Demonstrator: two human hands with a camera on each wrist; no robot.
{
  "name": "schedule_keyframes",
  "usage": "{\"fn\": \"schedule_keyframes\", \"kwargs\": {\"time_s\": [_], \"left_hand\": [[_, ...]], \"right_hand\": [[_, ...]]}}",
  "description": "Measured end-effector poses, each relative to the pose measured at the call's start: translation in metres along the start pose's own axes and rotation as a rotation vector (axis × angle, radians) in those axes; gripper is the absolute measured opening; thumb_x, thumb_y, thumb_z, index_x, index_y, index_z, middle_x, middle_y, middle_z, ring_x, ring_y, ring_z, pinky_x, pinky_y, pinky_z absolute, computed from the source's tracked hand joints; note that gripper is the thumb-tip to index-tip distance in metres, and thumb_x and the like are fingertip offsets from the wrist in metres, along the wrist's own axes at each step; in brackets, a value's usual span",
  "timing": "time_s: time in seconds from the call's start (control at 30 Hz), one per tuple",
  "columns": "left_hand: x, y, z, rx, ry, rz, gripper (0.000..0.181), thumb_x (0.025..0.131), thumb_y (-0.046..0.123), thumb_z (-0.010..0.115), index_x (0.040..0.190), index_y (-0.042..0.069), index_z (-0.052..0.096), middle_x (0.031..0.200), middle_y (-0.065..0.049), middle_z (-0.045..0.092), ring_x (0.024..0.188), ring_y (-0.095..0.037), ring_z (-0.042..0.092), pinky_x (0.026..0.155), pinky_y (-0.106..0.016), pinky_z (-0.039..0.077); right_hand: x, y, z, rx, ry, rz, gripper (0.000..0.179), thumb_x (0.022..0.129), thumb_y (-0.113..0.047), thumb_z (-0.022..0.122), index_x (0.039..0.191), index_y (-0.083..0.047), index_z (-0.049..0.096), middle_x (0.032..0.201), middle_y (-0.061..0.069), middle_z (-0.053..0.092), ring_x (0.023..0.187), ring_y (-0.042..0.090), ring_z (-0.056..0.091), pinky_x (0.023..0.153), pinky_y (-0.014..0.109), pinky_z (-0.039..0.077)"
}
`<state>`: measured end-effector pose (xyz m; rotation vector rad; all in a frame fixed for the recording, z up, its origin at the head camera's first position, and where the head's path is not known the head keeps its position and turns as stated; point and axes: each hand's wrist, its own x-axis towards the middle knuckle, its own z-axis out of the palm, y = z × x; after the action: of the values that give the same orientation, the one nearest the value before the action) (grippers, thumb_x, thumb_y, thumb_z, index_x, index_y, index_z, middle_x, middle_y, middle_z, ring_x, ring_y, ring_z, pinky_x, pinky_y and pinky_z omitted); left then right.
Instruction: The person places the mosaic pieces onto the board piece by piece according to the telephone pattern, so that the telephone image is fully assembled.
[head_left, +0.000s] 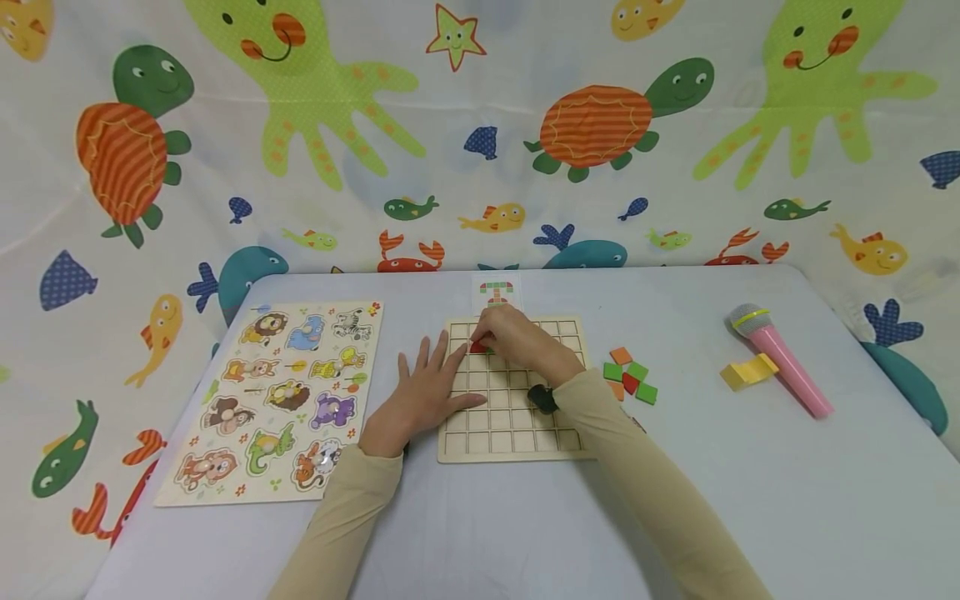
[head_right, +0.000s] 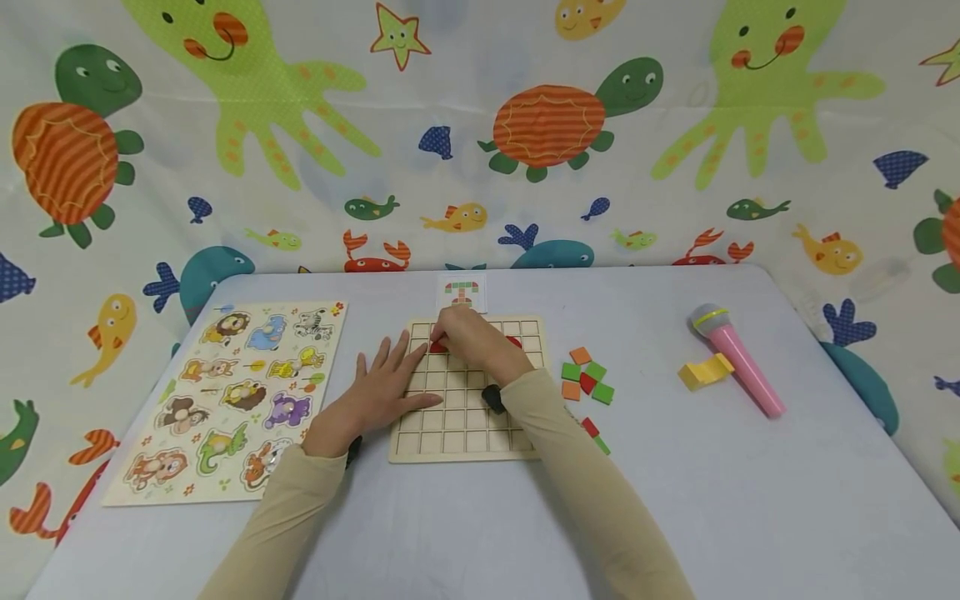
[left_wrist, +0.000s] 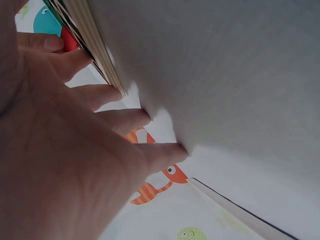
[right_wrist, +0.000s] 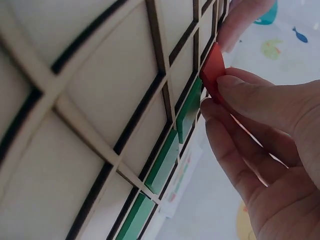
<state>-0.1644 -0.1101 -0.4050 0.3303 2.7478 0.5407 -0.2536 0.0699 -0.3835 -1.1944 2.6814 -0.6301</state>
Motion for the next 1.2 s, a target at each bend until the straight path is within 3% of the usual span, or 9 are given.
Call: {"fn": "schedule_keyframes", "kwargs": {"time_s": [0.53, 0.9, 1.07, 1.2], "left_hand": [[0.0, 0.0, 0.002, -0.018, 0.003, 0.012, 0.09, 0.101, 0.055, 0.063, 0.166, 0.006, 0.026, 0.173, -0.025, 0.002, 0.157, -0.051, -0.002, 0.118, -0.077, -0.001], [-0.001, 0.0, 0.0, -0.021, 0.001, 0.007, 0.09, 0.101, 0.055, 0.063, 0.166, 0.006, 0.025, 0.173, -0.024, 0.001, 0.157, -0.051, -0.003, 0.118, -0.076, -0.001], [-0.002, -0.001, 0.0, -0.01, 0.009, 0.007, 0.09, 0.101, 0.055, 0.063, 0.166, 0.005, 0.026, 0.173, -0.025, 0.001, 0.157, -0.051, -0.002, 0.118, -0.077, 0.0], [-0.001, -0.001, 0.001, -0.011, 0.012, 0.018, 0.09, 0.101, 0.054, 0.063, 0.166, 0.004, 0.026, 0.173, -0.025, 0.002, 0.157, -0.052, -0.002, 0.118, -0.077, -0.001]], "right_hand": [[0.0, 0.003, 0.003, -0.013, 0.012, -0.044, 0.014, 0.097, 0.003, 0.071, 0.106, 0.002, 0.081, 0.103, 0.013, 0.075, 0.101, 0.027, 0.071, 0.089, 0.032, 0.058], [0.001, 0.0, 0.003, 0.023, 0.016, -0.01, 0.012, 0.097, 0.0, 0.073, 0.105, 0.001, 0.082, 0.102, 0.012, 0.075, 0.1, 0.026, 0.071, 0.088, 0.032, 0.058], [-0.005, 0.0, 0.001, 0.063, -0.007, -0.033, 0.014, 0.099, -0.004, 0.071, 0.109, 0.0, 0.081, 0.108, 0.011, 0.076, 0.105, 0.026, 0.071, 0.094, 0.035, 0.057], [-0.018, 0.001, -0.01, 0.121, -0.019, -0.054, 0.021, 0.1, -0.004, 0.07, 0.119, -0.001, 0.078, 0.125, 0.014, 0.072, 0.121, 0.031, 0.067, 0.106, 0.043, 0.052]]}}
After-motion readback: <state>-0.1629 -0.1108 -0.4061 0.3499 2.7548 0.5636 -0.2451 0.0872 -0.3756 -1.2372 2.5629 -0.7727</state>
